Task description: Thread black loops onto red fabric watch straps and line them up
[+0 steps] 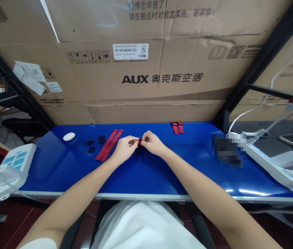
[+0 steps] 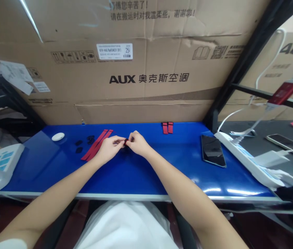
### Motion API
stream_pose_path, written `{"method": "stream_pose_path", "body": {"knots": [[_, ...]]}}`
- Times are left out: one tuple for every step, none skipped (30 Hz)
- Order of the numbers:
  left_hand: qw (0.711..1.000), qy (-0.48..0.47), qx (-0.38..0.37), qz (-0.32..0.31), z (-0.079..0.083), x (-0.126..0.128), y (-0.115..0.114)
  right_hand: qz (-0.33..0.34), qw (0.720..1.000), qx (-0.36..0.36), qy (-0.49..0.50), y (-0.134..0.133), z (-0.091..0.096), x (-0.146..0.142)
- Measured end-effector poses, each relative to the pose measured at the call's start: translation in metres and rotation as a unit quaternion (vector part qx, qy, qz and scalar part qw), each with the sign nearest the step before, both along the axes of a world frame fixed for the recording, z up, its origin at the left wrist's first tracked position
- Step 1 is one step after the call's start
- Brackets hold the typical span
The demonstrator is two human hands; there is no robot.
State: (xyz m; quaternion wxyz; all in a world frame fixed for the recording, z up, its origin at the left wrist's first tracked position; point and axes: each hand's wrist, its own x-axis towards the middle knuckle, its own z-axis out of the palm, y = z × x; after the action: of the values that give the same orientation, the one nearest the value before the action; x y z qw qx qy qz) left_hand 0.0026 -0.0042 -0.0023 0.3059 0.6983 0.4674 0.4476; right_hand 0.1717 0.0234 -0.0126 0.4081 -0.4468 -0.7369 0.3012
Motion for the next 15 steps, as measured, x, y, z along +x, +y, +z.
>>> {"method": "stream_pose_path", "body": {"knots": [[1.0, -0.017, -0.01, -0.006, 0.0, 0.0, 0.001, 0.002, 1.0, 0.0, 0.007, 0.0, 0.0, 0.0], [0.999, -0.039, -0.026, -0.014, 0.0, -0.001, 0.002, 0.005, 1.0, -0.004, 0.018, 0.0, -0.001, 0.0], [0.996, -0.067, -0.046, -0.021, 0.0, -0.002, 0.003, 0.008, 0.999, -0.012, 0.034, 0.0, -0.001, 0.0], [0.993, -0.097, -0.068, -0.027, -0.001, -0.003, 0.005, 0.014, 0.998, -0.026, 0.055, 0.0, -0.001, -0.001], [0.987, -0.127, -0.091, -0.034, -0.001, -0.004, 0.007, 0.025, 0.996, -0.045, 0.078, 0.0, -0.001, -0.001], [0.981, -0.154, -0.114, -0.042, -0.001, -0.005, 0.008, 0.04, 0.992, -0.066, 0.103, -0.001, 0.0, -0.001], [0.974, -0.175, -0.136, -0.051, -0.002, -0.007, 0.009, 0.06, 0.986, -0.087, 0.128, -0.002, 0.0, -0.001], [0.967, -0.191, -0.156, -0.061, -0.002, -0.008, 0.01, 0.083, 0.979, -0.105, 0.153, -0.003, 0.001, -0.001], [0.961, -0.204, -0.174, -0.071, -0.002, -0.01, 0.011, 0.107, 0.971, -0.118, 0.176, -0.004, 0.002, -0.001], [0.955, -0.214, -0.189, -0.083, -0.002, -0.011, 0.011, 0.128, 0.964, -0.127, 0.197, -0.005, 0.003, -0.001], [0.949, -0.222, -0.2, -0.096, -0.002, -0.012, 0.011, 0.145, 0.957, -0.132, 0.213, -0.006, 0.004, -0.001], [0.945, -0.227, -0.209, -0.109, -0.001, -0.013, 0.011, 0.157, 0.952, -0.135, 0.225, -0.006, 0.005, 0.0], [0.941, -0.23, -0.217, -0.119, -0.001, -0.014, 0.011, 0.167, 0.949, -0.138, 0.229, -0.006, 0.005, 0.001], [0.938, -0.232, -0.222, -0.128, -0.001, -0.015, 0.011, 0.171, 0.95, -0.138, 0.224, -0.005, 0.006, 0.002], [0.937, -0.232, -0.226, -0.133, -0.001, -0.015, 0.011, 0.169, 0.954, -0.133, 0.209, -0.004, 0.006, 0.003]]}}
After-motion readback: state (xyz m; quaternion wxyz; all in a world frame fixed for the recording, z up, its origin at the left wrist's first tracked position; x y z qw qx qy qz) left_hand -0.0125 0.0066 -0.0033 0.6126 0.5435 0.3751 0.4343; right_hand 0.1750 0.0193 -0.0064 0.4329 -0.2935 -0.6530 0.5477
